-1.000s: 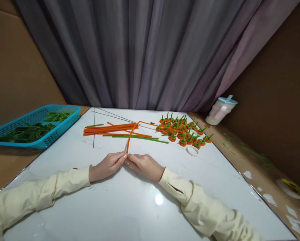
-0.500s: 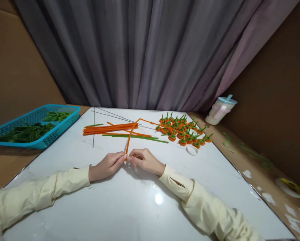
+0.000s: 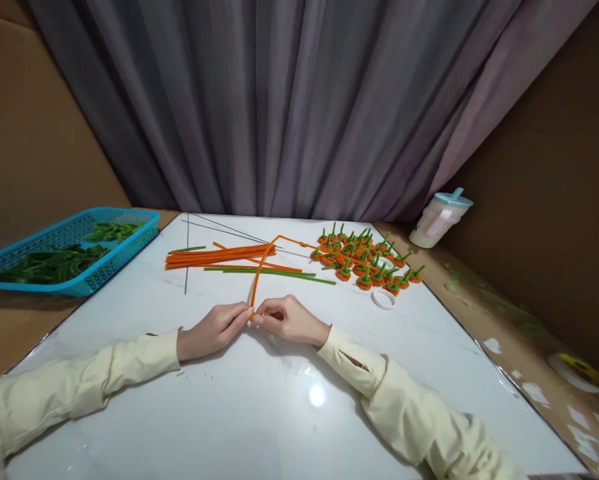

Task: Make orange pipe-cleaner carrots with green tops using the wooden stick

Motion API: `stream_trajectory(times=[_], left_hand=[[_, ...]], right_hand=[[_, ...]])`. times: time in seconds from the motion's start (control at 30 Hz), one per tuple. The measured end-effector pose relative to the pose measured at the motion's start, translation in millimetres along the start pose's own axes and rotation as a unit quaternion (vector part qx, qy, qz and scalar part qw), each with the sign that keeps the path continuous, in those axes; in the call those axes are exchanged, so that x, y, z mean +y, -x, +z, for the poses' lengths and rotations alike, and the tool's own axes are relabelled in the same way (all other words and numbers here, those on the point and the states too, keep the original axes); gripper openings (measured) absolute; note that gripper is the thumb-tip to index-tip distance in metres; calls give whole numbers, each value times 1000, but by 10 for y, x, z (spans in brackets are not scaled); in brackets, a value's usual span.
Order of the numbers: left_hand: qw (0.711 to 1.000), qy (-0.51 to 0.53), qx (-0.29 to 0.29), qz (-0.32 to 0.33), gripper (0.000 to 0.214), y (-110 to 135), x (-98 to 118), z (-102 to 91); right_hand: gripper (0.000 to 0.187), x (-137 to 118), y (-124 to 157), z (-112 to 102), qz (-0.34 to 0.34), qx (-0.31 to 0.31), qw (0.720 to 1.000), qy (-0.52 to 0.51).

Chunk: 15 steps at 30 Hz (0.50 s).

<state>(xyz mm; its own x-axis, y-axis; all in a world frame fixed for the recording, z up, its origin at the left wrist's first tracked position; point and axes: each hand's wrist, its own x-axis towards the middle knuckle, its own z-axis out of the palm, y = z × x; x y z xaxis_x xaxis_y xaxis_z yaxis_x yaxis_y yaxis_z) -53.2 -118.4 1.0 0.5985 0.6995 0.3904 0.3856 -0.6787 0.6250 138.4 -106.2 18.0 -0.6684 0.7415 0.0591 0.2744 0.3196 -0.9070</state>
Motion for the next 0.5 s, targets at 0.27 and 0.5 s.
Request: stream_trajectory(times=[0.27,0.5], left_hand=[[998,-38,-22,39,23,55,-11,9],[992,-70,-37,95,23,76,-27,9]], right_hand=[[37,-79,2,-28,41,-59,996,-54],[39,-120,20,4,77,-79,994,-19]])
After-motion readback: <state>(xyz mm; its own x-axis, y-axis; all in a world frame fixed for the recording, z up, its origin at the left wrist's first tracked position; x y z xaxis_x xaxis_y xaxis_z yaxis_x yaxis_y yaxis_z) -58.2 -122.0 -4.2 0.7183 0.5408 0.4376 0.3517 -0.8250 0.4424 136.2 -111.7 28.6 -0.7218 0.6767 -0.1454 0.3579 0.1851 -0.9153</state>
